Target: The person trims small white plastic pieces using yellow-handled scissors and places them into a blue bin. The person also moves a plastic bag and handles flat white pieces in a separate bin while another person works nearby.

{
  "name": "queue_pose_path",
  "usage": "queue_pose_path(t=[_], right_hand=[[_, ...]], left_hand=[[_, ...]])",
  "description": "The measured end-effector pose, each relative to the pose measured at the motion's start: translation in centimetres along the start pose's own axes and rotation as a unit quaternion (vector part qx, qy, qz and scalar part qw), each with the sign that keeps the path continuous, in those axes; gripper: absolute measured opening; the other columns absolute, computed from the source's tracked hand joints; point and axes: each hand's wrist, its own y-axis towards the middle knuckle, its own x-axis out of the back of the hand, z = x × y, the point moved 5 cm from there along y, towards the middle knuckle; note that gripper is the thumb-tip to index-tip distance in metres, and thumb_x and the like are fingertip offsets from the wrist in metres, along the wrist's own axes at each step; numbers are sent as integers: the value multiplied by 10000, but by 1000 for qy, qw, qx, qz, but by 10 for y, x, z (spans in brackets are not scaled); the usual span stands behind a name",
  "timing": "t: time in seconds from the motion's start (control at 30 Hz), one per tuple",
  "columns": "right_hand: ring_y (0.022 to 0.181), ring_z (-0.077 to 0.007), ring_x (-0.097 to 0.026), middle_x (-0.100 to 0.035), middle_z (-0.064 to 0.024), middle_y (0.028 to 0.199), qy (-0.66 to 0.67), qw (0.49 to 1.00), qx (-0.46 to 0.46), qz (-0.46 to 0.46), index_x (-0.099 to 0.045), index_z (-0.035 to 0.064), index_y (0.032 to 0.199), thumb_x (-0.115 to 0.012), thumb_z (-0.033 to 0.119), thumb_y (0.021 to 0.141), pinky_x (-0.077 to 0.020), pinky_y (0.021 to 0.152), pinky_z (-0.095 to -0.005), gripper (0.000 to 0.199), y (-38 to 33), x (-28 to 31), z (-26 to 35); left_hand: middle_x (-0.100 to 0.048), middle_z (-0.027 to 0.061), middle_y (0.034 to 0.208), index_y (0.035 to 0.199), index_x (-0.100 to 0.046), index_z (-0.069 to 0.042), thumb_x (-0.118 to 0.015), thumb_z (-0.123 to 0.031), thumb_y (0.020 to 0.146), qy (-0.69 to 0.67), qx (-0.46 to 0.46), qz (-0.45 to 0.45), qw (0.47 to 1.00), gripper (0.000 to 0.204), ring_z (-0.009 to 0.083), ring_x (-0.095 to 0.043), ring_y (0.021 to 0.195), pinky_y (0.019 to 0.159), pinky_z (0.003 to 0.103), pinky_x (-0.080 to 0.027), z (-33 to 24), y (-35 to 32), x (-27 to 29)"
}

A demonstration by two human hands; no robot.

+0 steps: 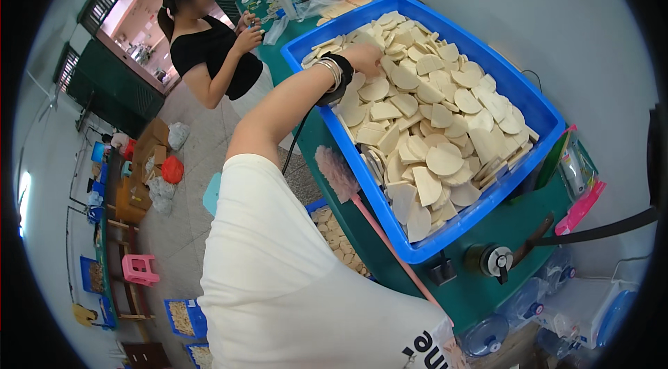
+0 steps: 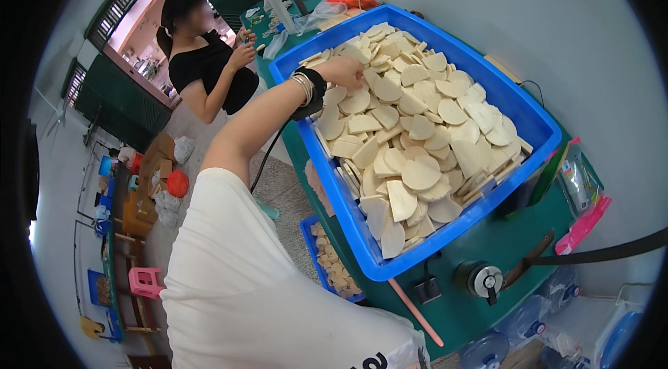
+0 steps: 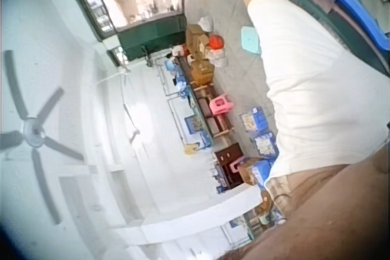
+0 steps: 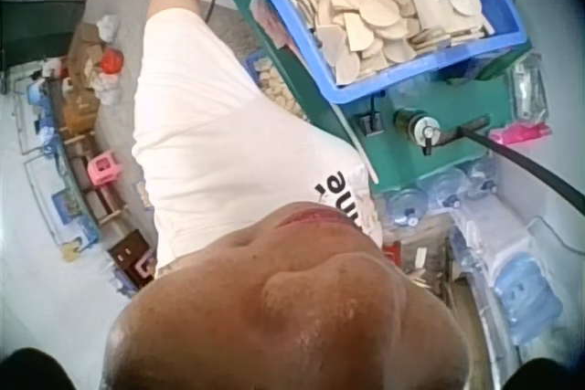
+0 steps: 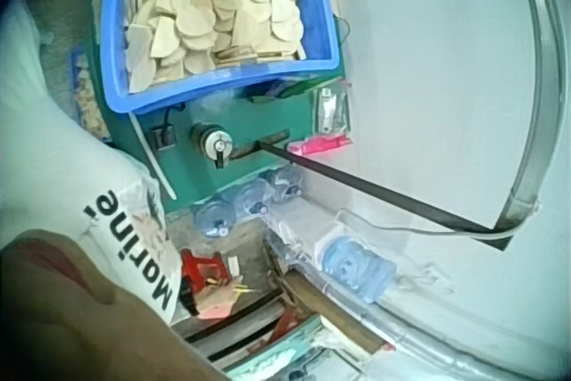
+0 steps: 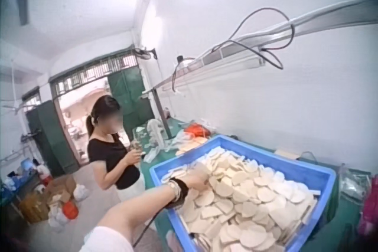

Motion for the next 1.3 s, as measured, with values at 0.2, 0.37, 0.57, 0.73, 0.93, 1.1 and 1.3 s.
queue_pose_path(t=[0.2, 0.37, 0.57, 0.73, 0.93, 1.1, 1.3], right_hand=[[710, -233, -611, -640, -154, 845, -3, 1000, -5, 11, -625, -46, 1046, -618, 147, 874, -531, 609, -349, 258, 2, 0, -20], [713, -235, -614, -642, -155, 848, 1, 1000, -4, 18, -624, -44, 1051, -615, 141, 874, -532, 612, -350, 257, 3, -1, -36], [718, -236, -617, -643, -158, 852, 10, 1000, -12, 15, -623, -41, 1058, -611, 135, 873, -534, 616, -350, 256, 4, 0, -53], [721, -238, -620, -645, -159, 855, 15, 1000, -12, 25, -622, -39, 1064, -608, 129, 873, -536, 620, -350, 255, 5, -2, -62], [726, -239, -623, -646, -161, 858, 16, 999, -7, 27, -621, -36, 1071, -605, 123, 873, -538, 623, -350, 255, 2, 2, -70], [730, -241, -626, -648, -163, 861, 17, 1000, -2, 25, -620, -34, 1077, -602, 117, 872, -539, 627, -351, 255, -1, 4, -74], [734, -242, -629, -649, -165, 865, 14, 1000, 4, 27, -619, -32, 1084, -598, 110, 872, -541, 631, -351, 256, -1, 7, -79]], left_hand=[[-673, 147, 799, 919, -674, 14, -713, -400, 718, -11, 64, 41, 997, 462, 271, -677, 696, 511, 357, -542, -17, -12, 5], [-664, 135, 788, 835, -678, 14, -750, -439, 675, -30, 121, 67, 990, 486, 236, -648, 647, 547, 333, -519, -31, -4, 6], [-610, 134, 1041, 1207, -491, 55, -666, -262, 819, -398, 68, 69, 912, 531, 202, -666, 879, 752, 323, -577, -43, -35, 30], [-546, 157, 1191, 1306, -419, 45, -494, -73, 901, -665, -114, 9, 738, 429, 264, -597, 1102, 902, 416, -540, -88, -79, 55], [-561, 152, 1196, 1309, -417, 19, -421, -37, 943, -713, -165, 20, 681, 371, 306, -579, 1141, 944, 442, -518, -122, -110, 55], [-581, 165, 1181, 1292, -436, 24, -417, -47, 956, -724, -151, 0, 673, 345, 342, -592, 1125, 947, 443, -517, -123, -122, 51], [-593, 167, 1190, 1261, -477, 30, -438, -100, 976, -737, -152, -17, 659, 316, 339, -601, 1109, 938, 408, -517, -122, -127, 52]])
